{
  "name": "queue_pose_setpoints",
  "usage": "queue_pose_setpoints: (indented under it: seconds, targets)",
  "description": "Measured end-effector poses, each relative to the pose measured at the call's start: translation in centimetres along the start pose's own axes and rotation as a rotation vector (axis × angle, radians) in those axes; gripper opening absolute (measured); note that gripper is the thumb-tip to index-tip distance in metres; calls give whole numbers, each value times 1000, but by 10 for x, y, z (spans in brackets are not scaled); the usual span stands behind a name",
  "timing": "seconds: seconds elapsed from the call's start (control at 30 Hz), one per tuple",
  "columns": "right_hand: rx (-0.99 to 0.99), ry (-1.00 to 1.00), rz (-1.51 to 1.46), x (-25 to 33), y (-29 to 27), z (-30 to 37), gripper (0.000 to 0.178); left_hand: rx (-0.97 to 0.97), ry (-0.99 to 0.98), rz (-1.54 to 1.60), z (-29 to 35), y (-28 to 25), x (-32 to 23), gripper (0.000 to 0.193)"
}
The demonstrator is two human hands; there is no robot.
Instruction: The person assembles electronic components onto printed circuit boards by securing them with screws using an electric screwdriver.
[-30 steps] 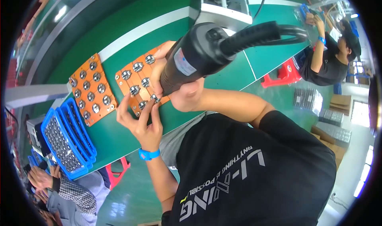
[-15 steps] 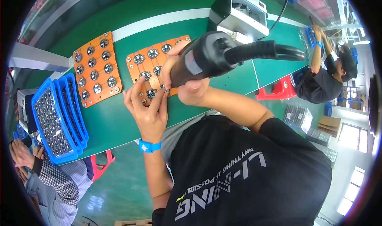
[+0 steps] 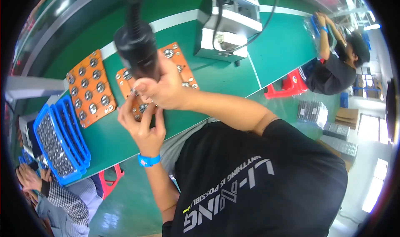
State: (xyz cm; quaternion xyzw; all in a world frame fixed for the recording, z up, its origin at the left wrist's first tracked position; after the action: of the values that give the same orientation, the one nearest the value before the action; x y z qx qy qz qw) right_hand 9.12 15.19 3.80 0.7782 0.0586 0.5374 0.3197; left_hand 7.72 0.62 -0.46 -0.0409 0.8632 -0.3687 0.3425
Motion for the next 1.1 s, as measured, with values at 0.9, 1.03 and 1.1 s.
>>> queue_pose_setpoints:
  seconds: [0.9,1.03,1.1]
  targets:
    - [-256,-257,495,99,-67,11,98,78,-61,17,-6,-14,0,38]
    - [-111,-225,419,52,-12,12,106,57,-73,46,-4,-12,1,38]
    - [-87,-261,313,30,-1,8,102,48,-93,62,-5,-10,0,36]
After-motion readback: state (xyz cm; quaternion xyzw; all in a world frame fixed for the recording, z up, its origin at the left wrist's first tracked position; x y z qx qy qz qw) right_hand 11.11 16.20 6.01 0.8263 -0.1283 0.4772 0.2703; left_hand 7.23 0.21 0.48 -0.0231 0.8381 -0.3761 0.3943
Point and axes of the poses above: each hand's wrist, its own z-axis away from the middle knuckle, its own y-axis out of the palm, x = y × z, the point moved 2 cm from there along -z, towards the middle knuckle, and after that the axes turned 2 degrees about x, right-handed, at the moved point
